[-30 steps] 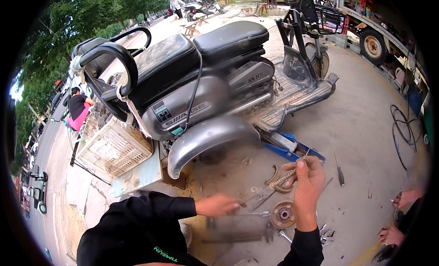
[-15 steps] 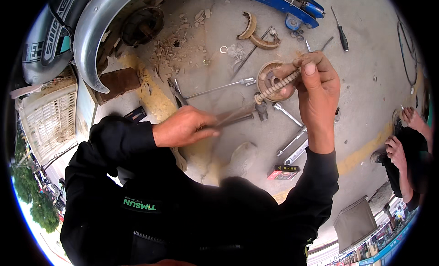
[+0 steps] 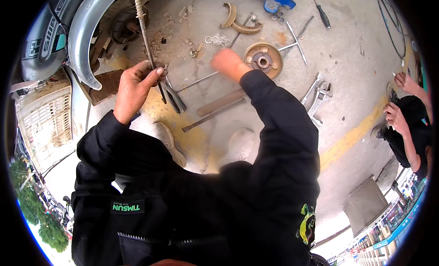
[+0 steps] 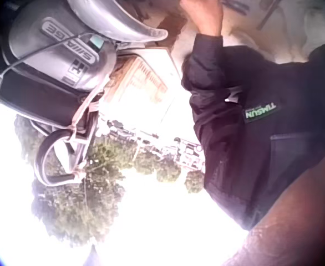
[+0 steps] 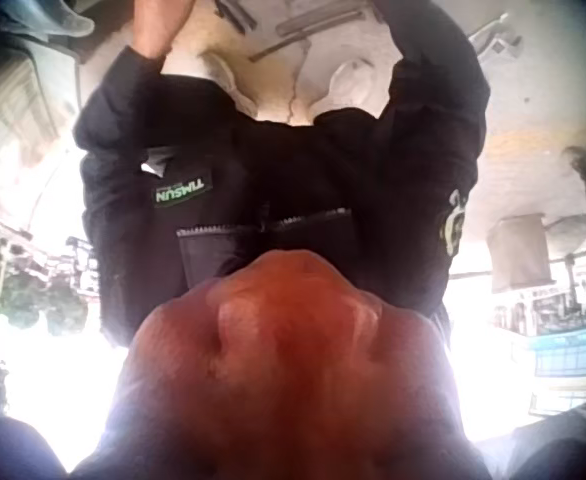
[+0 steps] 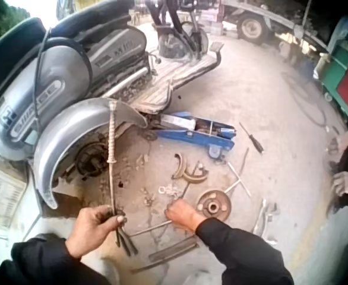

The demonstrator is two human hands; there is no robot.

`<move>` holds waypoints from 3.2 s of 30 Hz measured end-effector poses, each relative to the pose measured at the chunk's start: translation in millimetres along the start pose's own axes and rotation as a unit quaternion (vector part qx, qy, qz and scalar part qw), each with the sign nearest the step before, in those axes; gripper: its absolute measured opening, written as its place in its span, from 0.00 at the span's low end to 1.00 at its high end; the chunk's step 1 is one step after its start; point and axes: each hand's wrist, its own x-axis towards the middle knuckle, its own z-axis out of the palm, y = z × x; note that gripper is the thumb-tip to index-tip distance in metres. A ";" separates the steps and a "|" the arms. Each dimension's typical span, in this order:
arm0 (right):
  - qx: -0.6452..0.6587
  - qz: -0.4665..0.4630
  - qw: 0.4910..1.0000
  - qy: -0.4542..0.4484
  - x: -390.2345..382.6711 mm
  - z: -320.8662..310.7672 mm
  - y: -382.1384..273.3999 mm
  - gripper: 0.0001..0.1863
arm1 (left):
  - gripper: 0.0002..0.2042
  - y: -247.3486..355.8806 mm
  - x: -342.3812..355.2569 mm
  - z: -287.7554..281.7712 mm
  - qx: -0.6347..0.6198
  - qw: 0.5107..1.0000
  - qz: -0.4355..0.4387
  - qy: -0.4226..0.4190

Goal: The person works on the rear brake assembly of a motorcycle, using a power drill to remove bolts and a screwdriver to adjust components. They retrieve a new brake shoe from a shelf, install it into the brake drum, and then clean a metal rod in a bucket of water.

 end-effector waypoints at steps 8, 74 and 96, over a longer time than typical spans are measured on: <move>-0.046 -0.015 0.997 0.060 -29.1 12.6 4.3 0.07 | 0.10 -10.1 -18.4 -5.6 0.059 0.998 0.016 -0.013; 0.648 0.365 0.564 0.360 -330.9 -823.9 -118.6 0.17 | 0.16 632.6 -243.3 -70.0 -0.112 0.967 0.045 -0.223; 0.241 0.401 0.839 0.279 -388.3 -802.6 -137.5 0.11 | 0.21 480.5 -296.4 -242.0 0.095 0.995 -0.021 0.013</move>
